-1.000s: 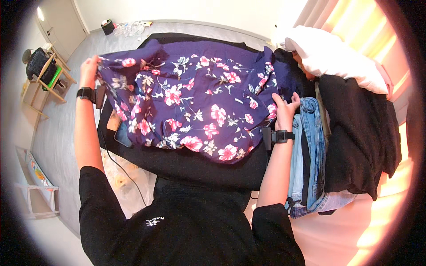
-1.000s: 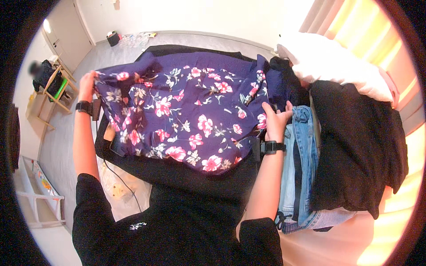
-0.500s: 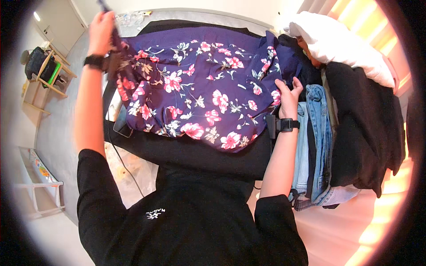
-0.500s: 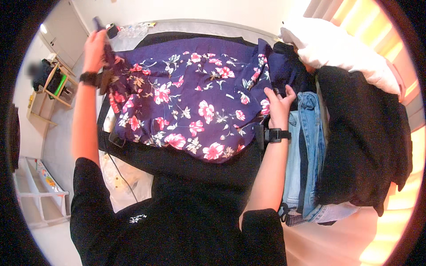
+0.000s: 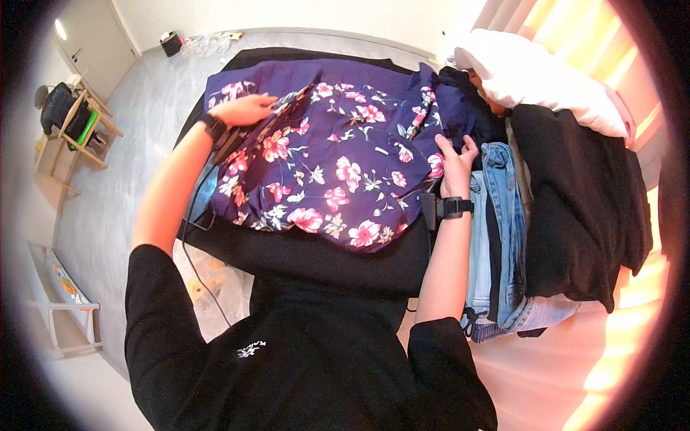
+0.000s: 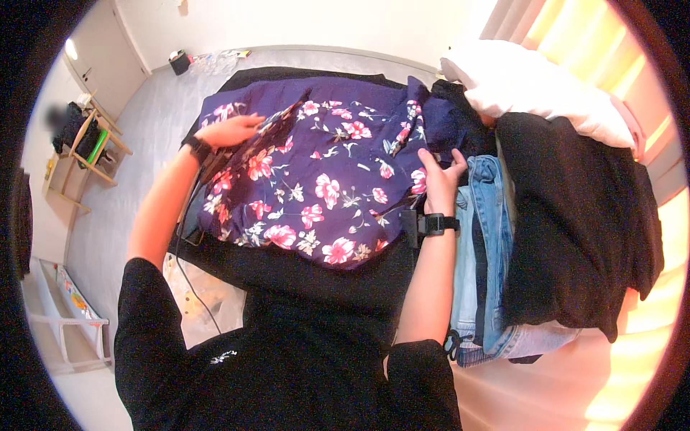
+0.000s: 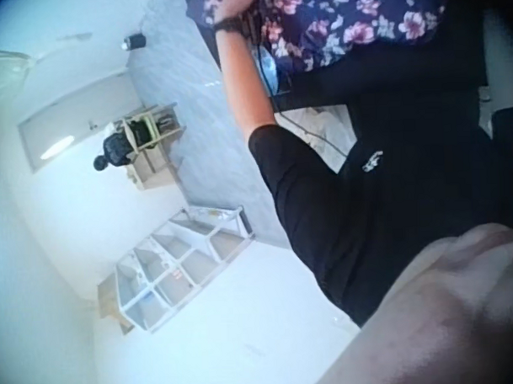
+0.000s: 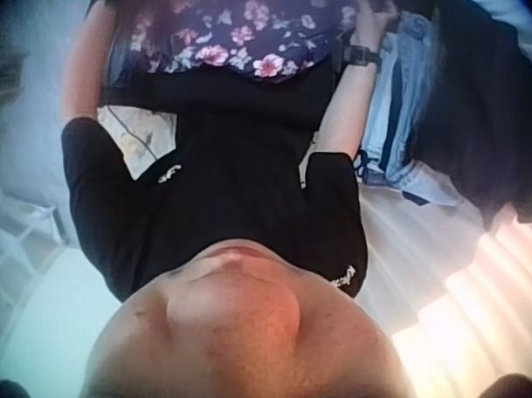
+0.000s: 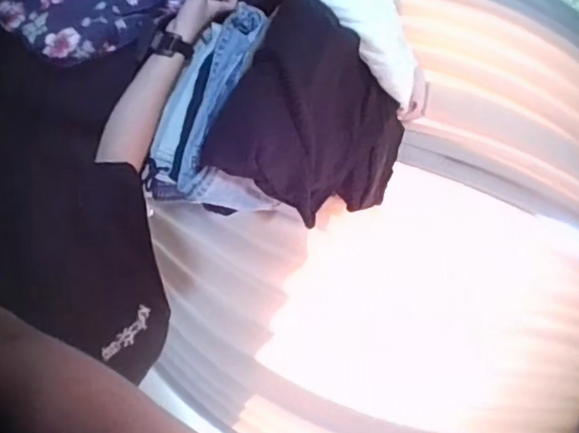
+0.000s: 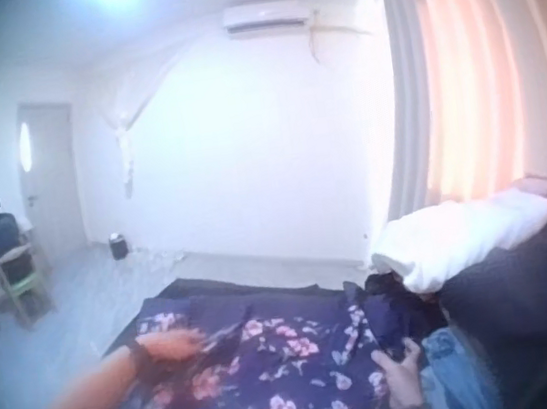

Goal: Folding a yellow polka-dot dress and a blue floral dress and placing them in a plastic bag.

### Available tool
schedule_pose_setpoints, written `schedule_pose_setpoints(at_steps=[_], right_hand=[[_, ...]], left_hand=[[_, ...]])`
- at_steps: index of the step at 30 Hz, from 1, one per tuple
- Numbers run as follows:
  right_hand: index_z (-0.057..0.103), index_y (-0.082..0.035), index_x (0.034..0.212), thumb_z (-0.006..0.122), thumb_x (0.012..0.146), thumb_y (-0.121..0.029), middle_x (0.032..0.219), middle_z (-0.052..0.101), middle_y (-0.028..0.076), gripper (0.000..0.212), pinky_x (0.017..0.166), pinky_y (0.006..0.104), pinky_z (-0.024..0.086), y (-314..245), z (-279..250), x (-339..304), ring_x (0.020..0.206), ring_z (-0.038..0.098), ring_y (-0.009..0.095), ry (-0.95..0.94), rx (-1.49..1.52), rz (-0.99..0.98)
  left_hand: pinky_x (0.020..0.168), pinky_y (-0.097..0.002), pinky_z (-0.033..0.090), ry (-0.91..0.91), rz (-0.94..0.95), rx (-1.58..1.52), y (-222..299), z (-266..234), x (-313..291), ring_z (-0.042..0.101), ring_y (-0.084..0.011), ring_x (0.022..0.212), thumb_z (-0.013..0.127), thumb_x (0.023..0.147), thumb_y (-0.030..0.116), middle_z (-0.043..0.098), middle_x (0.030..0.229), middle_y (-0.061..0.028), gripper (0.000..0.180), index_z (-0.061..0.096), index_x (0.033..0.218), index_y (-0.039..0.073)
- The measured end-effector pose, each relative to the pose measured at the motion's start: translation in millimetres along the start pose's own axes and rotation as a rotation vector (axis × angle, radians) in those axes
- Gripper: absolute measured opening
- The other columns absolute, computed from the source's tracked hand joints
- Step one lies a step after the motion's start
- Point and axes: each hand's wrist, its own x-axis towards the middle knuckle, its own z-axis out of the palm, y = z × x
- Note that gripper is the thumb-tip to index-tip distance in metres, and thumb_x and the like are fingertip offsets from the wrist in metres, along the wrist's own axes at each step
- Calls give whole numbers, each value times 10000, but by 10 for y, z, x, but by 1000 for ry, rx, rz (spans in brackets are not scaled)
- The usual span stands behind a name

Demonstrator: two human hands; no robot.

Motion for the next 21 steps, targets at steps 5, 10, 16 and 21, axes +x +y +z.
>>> schedule_pose_setpoints(at_steps=[5,10,16,21], right_hand=[[177,6,1387,807,724,-175,1395,306,250,933,992,359,384,102,-61,106,1193,439,276,49,22,42],[471,11,1178,704,832,-183,1036,602,141,460,768,323,510,-3,-36,131,897,608,199,-173,265,190],[637,-65,935,687,837,-216,832,662,14,187,577,244,474,-339,103,159,682,595,85,-283,-237,105],[636,-130,1013,631,873,-325,926,648,-26,240,650,347,494,-807,309,400,808,593,101,-272,-431,71]], left_hand=[[1054,-279,331,175,61,-611,283,-20,-595,455,-166,1238,488,949,175,494,1365,-103,440,447,1360,23],[855,-274,473,-11,124,-477,634,318,-857,531,-146,1138,536,915,198,447,1407,-146,410,532,1297,49],[1078,-315,280,28,-11,-648,696,495,-862,343,-257,1357,559,912,233,368,1445,-211,392,568,1264,60],[800,-272,376,4,-18,-665,593,579,-807,465,-187,1097,543,917,252,336,1469,-185,398,562,1270,71]])
